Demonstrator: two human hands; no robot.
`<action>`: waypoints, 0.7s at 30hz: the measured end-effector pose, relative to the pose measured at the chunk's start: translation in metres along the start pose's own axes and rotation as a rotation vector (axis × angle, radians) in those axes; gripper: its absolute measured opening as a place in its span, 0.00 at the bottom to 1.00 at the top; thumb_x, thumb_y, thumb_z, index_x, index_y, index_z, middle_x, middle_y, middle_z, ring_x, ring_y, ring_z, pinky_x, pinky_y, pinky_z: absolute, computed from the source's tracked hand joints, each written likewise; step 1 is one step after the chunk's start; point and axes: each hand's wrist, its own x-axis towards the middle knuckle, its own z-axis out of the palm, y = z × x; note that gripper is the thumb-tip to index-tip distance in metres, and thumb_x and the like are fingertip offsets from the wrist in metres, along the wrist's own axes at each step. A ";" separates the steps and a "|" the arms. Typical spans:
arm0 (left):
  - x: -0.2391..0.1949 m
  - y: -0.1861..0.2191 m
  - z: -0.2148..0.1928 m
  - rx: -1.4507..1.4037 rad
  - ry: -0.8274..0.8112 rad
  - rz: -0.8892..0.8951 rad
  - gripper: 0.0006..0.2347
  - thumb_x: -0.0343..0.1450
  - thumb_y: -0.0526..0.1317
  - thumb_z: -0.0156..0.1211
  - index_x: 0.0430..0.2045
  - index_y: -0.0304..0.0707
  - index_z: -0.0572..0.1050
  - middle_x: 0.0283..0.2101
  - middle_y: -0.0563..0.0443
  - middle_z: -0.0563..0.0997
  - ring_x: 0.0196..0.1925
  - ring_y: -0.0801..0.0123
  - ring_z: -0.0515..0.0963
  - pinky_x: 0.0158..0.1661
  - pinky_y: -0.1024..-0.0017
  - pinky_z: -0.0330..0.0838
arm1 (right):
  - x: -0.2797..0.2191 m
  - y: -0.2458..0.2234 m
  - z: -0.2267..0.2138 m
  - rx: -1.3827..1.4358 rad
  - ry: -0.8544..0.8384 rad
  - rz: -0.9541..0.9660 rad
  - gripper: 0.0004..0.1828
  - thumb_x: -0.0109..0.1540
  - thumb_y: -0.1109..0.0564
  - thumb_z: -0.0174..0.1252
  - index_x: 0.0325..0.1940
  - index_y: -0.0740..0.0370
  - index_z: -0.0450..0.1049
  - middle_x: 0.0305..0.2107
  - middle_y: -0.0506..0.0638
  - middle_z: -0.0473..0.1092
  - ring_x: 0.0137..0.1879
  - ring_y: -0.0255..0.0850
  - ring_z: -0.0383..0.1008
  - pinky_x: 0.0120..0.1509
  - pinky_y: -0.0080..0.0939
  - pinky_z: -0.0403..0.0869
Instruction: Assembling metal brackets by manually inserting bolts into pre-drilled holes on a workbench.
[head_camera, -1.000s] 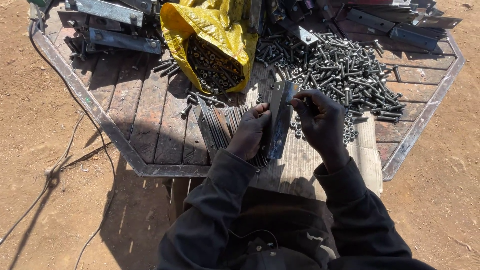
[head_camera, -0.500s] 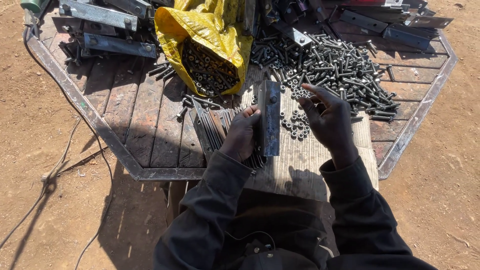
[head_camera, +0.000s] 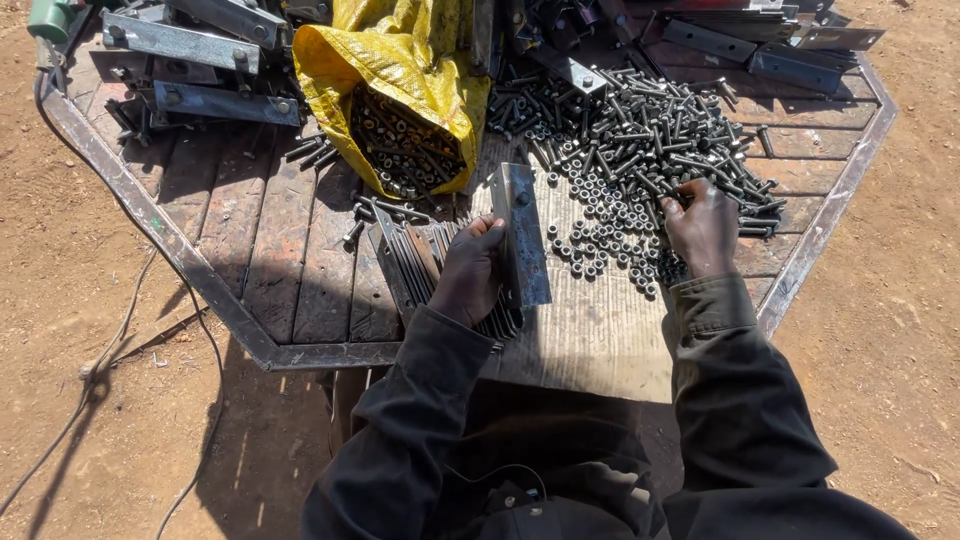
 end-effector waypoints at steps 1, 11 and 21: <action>0.000 0.001 0.001 0.001 -0.002 0.001 0.06 0.78 0.34 0.53 0.40 0.28 0.74 0.26 0.46 0.79 0.26 0.65 0.81 0.35 0.73 0.75 | 0.002 0.001 -0.003 0.001 0.003 0.000 0.13 0.63 0.56 0.68 0.50 0.65 0.80 0.31 0.65 0.78 0.43 0.65 0.80 0.46 0.62 0.74; -0.017 0.018 0.023 0.087 -0.016 -0.014 0.09 0.76 0.34 0.56 0.48 0.28 0.71 0.30 0.41 0.82 0.31 0.62 0.85 0.36 0.72 0.78 | -0.003 -0.011 -0.042 0.985 -0.147 0.384 0.07 0.62 0.55 0.56 0.44 0.52 0.73 0.28 0.51 0.74 0.20 0.23 0.60 0.20 0.21 0.49; -0.013 0.010 0.024 0.284 -0.095 -0.007 0.09 0.74 0.35 0.63 0.47 0.32 0.75 0.32 0.46 0.82 0.31 0.66 0.85 0.32 0.74 0.81 | -0.021 -0.077 -0.064 1.276 -0.457 0.311 0.11 0.70 0.54 0.54 0.52 0.61 0.74 0.27 0.52 0.70 0.18 0.24 0.58 0.20 0.17 0.51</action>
